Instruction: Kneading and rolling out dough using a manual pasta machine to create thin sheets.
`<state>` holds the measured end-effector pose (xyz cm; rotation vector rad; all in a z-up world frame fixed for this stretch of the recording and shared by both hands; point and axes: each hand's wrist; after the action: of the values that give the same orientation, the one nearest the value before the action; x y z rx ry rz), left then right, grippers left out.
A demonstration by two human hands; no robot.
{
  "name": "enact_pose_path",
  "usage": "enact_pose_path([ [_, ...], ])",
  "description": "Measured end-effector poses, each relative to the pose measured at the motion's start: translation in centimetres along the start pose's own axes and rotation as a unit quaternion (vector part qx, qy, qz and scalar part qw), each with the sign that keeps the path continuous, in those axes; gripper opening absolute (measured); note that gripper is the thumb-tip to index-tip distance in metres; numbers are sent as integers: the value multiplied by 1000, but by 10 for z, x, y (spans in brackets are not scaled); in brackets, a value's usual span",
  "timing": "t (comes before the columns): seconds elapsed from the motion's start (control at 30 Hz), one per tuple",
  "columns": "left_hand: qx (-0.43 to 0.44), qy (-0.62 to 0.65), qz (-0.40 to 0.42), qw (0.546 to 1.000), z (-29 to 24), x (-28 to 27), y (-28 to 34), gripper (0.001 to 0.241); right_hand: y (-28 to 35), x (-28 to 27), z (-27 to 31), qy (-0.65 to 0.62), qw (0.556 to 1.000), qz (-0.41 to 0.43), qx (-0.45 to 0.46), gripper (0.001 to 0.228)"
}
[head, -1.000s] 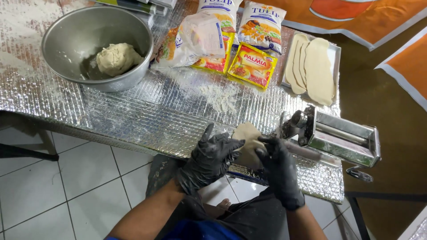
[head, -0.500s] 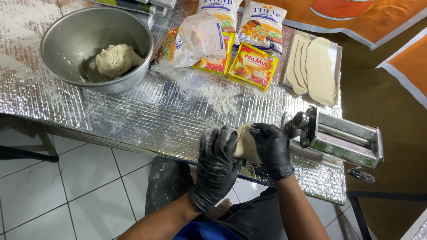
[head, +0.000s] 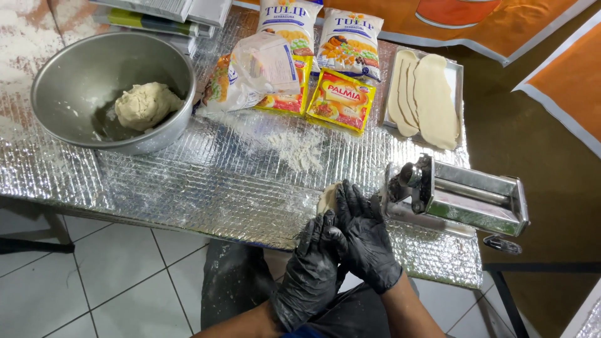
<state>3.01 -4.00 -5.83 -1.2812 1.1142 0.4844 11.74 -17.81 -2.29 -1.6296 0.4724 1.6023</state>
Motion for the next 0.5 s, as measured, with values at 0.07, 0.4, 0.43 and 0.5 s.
enact_pose_path([
  [0.07, 0, -49, -32, 998, 1, -3, -2, 64, -1, -1, 0, 4, 1000, -8, 0, 80],
  [0.4, -47, 57, -9, 997, 71, -15, -89, 73, 144, 235, -177, -401, 883, -164, 182, 38],
  [0.43, -48, 56, -9, 997, 72, -3, -94, 73, 160, 200, -140, -402, 883, -164, 181, 38],
  [0.5, -51, -14, 26, 998, 72, 20, -105, 77, 183, 111, -67, -387, 872, -212, 211, 44],
])
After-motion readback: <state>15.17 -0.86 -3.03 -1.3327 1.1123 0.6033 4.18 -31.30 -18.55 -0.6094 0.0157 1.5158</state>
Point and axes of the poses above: each hand's wrist, its own y-axis away from the middle knuckle, its own x-axis out of the palm, z = x × y, and after that the axes turned 6 degrees about -y, right-handed
